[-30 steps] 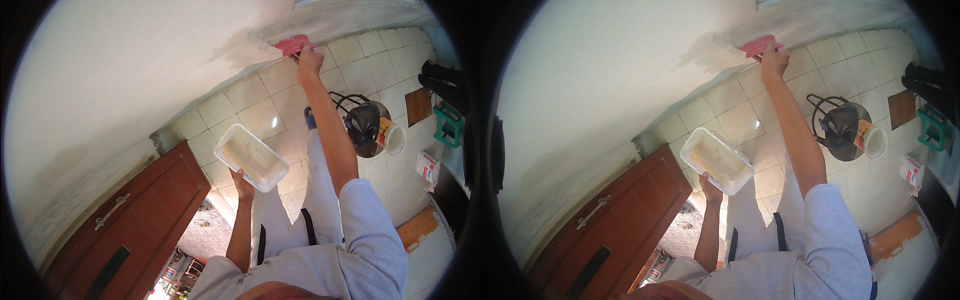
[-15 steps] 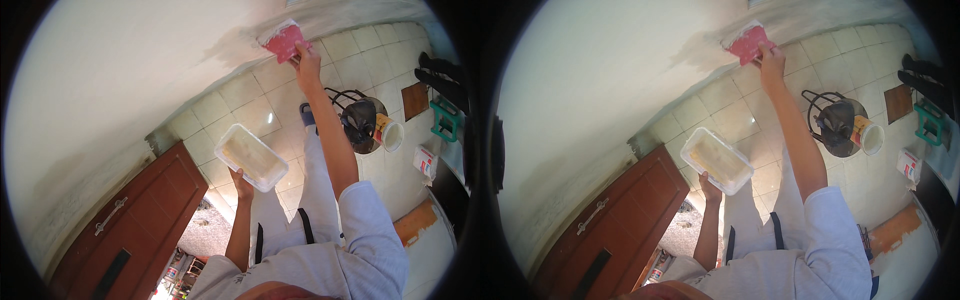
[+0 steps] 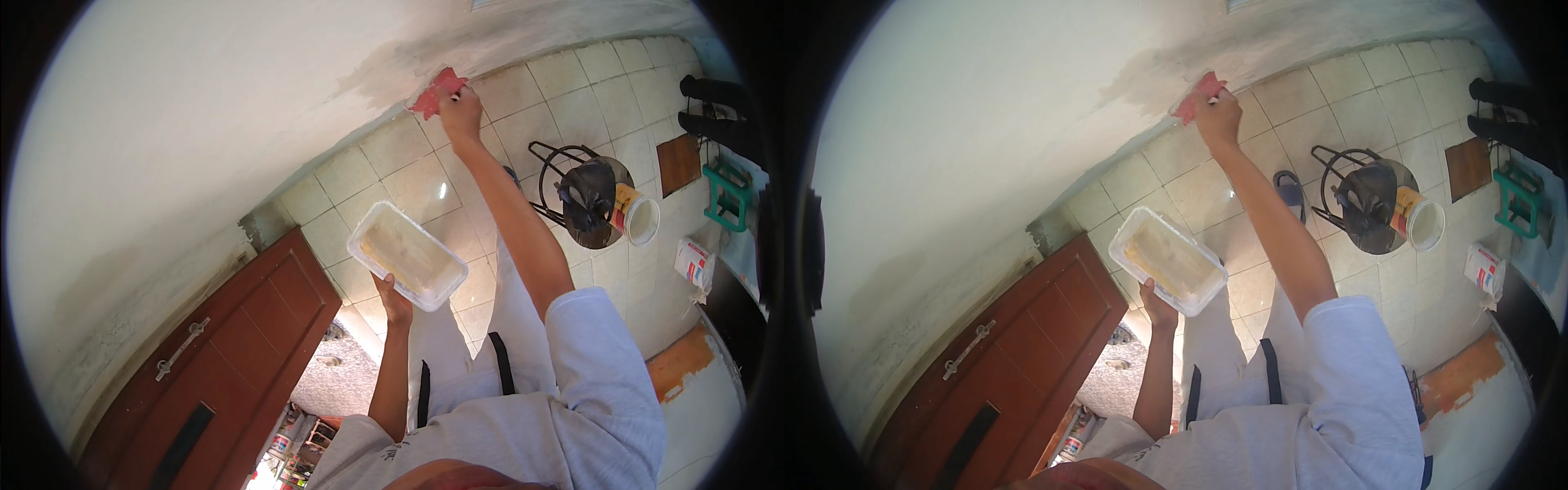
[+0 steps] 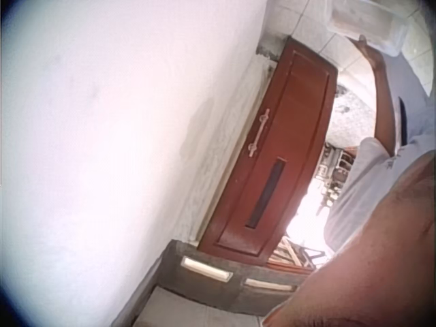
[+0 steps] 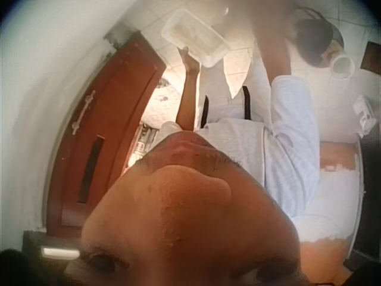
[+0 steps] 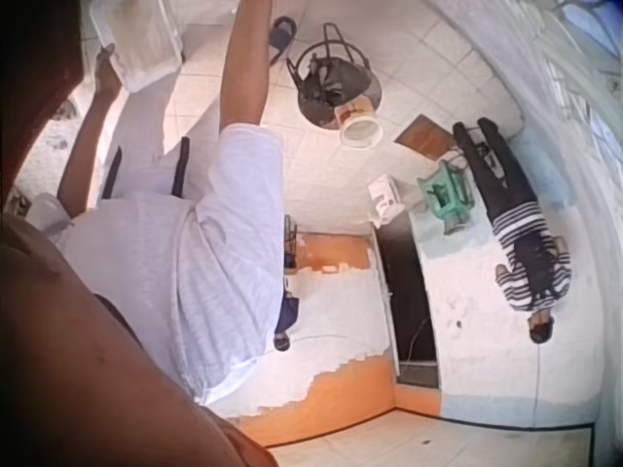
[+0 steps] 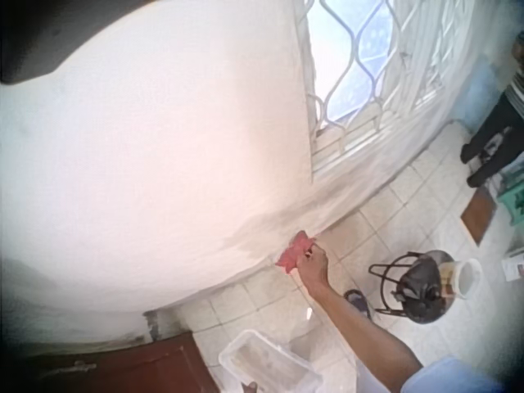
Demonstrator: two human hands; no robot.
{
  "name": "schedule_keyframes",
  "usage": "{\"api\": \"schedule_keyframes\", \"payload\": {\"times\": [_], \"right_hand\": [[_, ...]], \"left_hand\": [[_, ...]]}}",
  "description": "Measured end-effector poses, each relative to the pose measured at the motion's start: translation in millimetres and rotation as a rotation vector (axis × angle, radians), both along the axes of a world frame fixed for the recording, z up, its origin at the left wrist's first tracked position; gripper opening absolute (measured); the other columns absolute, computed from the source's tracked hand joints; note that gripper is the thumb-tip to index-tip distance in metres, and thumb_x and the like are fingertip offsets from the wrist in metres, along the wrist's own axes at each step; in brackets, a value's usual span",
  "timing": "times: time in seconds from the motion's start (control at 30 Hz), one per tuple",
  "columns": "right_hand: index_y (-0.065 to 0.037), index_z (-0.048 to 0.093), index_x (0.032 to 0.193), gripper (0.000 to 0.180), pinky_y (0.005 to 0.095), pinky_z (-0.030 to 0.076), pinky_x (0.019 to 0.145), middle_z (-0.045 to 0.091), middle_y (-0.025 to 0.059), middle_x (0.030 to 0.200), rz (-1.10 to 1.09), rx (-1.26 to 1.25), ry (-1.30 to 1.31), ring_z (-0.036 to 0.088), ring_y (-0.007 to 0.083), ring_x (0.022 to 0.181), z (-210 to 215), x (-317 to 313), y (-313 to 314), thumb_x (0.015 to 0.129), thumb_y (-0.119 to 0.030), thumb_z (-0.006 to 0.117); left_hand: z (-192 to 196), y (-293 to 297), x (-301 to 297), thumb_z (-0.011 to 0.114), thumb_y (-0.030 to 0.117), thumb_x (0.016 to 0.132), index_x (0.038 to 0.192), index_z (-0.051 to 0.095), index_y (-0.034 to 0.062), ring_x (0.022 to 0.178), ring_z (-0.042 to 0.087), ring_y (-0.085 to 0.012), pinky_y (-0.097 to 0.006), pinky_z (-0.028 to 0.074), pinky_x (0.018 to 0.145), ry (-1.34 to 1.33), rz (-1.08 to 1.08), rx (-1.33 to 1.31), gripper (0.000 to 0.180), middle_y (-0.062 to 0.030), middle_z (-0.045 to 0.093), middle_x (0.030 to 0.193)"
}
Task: The person applies a white substance to a wall using a red scraper, repeatedly loading the scraper from a plastic container held in their left hand.
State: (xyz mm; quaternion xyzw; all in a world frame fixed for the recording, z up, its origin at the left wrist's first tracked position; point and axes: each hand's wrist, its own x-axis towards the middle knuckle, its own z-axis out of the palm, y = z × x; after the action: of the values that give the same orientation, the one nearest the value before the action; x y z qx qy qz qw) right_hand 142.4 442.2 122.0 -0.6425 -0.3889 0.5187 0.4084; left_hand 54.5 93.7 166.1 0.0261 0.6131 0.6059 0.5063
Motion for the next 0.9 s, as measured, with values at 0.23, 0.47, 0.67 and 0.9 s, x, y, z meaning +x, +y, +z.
{"api": "schedule_keyframes", "payload": {"times": [0.23,0.47,0.67,0.9], "right_hand": [[0.005,0.059,0.078,0.018,0.0503,0.048,0.077,0.060,0.0231,0.083,-0.103,0.320,-0.168,0.061,0.0414,0.081,48,-89,34,0.080,-0.013,0.062],[0.001,0.062,0.088,0.012,0.0399,0.052,0.070,0.066,0.0165,0.085,-0.098,0.302,-0.080,0.066,0.0288,0.077,51,-68,-56,0.088,-0.011,0.060],[0.003,0.060,0.084,0.020,0.0405,0.051,0.069,0.067,0.0171,0.081,-0.294,0.177,-0.204,0.067,0.0306,0.075,-44,-33,24,0.088,-0.016,0.059],[0.005,0.061,0.083,0.020,0.0367,0.050,0.068,0.068,0.0148,0.083,-0.349,0.189,0.068,0.067,0.0217,0.073,50,-91,9,0.090,-0.014,0.058]], "left_hand": [[3,-8,-4,0.062,0.042,0.084,0.149,0.027,0.0081,0.131,0.043,-0.0283,-0.044,0.036,0.109,0.029,0.008,-0.045,0.081,-0.0102,0.043,0.142],[6,-15,-9,0.063,0.042,0.083,0.149,0.029,0.0084,0.131,0.043,-0.0284,-0.044,0.036,0.109,-0.017,0.038,-0.057,0.081,-0.0102,0.043,0.142],[5,-8,-5,0.063,0.039,0.084,0.152,0.022,0.0090,0.135,0.038,-0.0294,-0.044,0.033,0.112,-0.059,0.007,-0.034,0.085,-0.0115,0.038,0.147],[0,-16,-1,0.064,0.043,0.083,0.148,0.030,0.0074,0.131,0.044,-0.0283,-0.043,0.036,0.108,-0.008,0.032,-0.082,0.082,-0.0099,0.044,0.141]]}}
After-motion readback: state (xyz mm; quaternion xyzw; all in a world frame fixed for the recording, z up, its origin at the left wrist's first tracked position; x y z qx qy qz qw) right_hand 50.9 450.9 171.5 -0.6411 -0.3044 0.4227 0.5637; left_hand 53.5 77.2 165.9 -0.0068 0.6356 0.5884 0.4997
